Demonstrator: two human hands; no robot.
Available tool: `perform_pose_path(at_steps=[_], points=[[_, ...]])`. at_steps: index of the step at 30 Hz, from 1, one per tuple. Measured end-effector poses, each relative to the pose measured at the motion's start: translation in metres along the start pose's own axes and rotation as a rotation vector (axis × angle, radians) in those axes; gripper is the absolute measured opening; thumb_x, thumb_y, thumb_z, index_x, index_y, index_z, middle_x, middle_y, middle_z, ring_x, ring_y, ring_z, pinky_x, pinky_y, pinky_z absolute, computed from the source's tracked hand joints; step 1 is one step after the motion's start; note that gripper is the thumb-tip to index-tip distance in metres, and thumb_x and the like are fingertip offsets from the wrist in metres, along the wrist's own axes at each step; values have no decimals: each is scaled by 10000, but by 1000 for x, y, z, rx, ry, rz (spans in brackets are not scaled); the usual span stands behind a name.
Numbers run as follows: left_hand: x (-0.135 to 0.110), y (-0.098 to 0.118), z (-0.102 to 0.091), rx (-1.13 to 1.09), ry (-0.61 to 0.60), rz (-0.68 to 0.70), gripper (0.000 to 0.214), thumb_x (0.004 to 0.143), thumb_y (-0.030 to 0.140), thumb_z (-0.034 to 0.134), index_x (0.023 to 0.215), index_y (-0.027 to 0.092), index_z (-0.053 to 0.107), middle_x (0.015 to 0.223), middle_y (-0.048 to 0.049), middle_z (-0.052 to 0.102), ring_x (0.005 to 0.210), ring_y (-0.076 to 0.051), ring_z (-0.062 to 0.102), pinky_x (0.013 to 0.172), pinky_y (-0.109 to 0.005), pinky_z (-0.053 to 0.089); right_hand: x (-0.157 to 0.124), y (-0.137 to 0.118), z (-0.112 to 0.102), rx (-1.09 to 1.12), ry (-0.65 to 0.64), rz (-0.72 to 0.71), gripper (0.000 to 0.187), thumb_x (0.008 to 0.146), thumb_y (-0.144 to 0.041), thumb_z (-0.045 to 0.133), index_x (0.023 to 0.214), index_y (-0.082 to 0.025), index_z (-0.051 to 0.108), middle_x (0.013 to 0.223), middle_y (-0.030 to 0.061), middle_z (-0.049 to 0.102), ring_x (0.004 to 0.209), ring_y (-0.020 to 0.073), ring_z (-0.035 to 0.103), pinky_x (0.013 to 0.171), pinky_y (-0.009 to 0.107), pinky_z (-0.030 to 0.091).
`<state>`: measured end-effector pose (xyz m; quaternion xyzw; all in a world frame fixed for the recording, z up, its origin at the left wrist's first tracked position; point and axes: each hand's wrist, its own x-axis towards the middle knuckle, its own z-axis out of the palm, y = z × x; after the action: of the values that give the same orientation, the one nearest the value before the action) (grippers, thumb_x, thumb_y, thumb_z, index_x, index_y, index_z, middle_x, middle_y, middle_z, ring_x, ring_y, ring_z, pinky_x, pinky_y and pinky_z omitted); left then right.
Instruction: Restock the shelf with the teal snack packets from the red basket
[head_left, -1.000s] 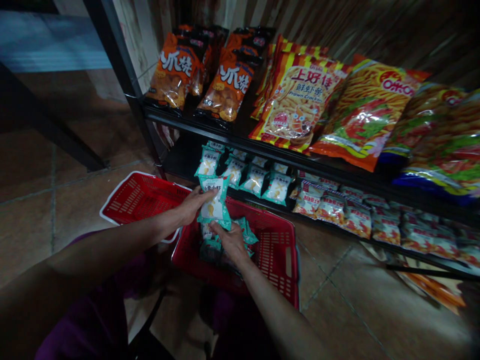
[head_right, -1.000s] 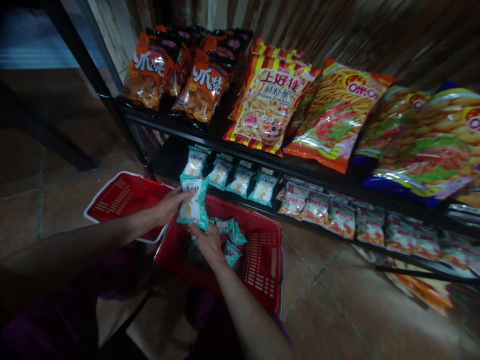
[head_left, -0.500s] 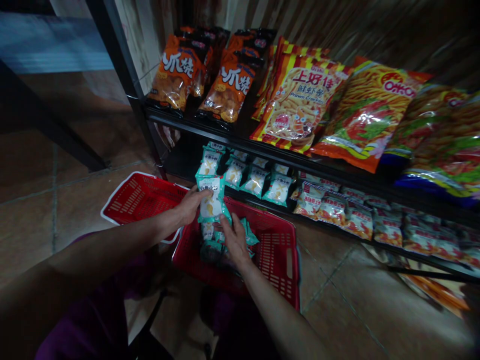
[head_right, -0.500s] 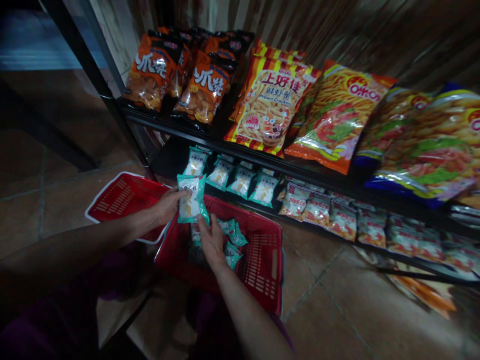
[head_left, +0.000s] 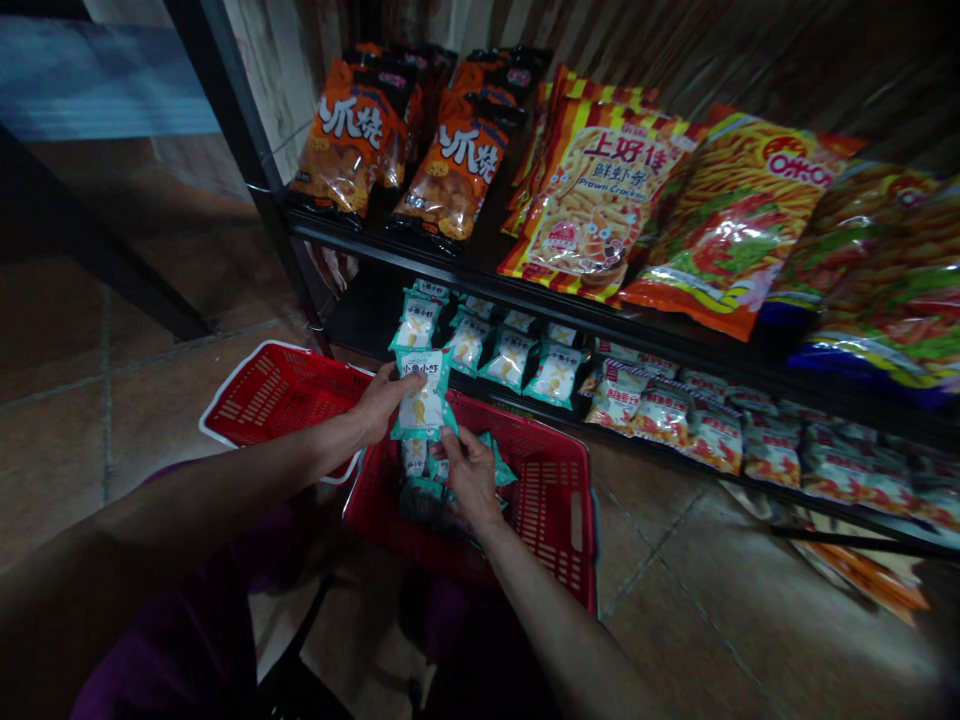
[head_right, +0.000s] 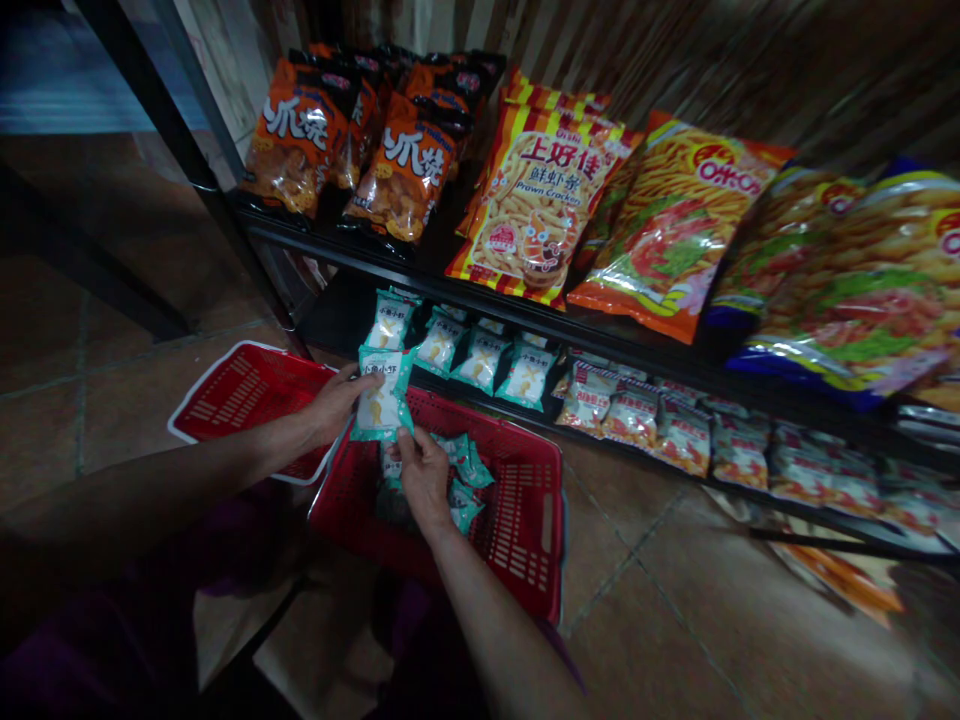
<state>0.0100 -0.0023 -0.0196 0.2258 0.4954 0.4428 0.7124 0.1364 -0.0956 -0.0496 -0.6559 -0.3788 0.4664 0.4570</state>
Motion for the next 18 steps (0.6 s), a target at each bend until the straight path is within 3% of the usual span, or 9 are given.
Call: perform_pose_path(at_steps=[4, 11, 15, 18], points=[[0, -1, 0, 44, 49, 9, 470, 615, 220, 775, 1028, 191, 553, 823, -24, 662, 696, -161, 628, 702, -335, 516, 1, 0, 0, -17, 1, -1, 395, 756, -569, 560, 655, -188, 589, 575, -20, 588, 570, 142, 546, 551, 243, 422], [-2, 3, 1, 49, 94, -14, 371, 671, 195, 717, 1012, 173, 573, 774, -13, 645, 663, -143, 605, 665, -296, 509, 3, -2, 1, 13, -20, 4, 373, 743, -554, 563, 740, -184, 613, 606, -13, 608, 588, 150, 560, 575, 250, 441], [0, 0, -1, 86, 93, 3, 514, 705, 198, 696, 1181, 186, 503, 862, -33, 646, 715, -154, 618, 695, -309, 518, 2, -3, 0, -20, -5, -33, 350, 765, -522, 554, 709, -181, 616, 603, -18, 582, 581, 140, 536, 560, 239, 418], [5, -5, -5, 153, 108, 124, 709, 676, 197, 729, 1311, 213, 415, 1015, -62, 626, 838, -164, 621, 764, -302, 504, 1, -4, -1, -79, -1, -92, 338, 784, -493, 535, 696, -181, 629, 616, -14, 579, 574, 138, 525, 555, 240, 414]])
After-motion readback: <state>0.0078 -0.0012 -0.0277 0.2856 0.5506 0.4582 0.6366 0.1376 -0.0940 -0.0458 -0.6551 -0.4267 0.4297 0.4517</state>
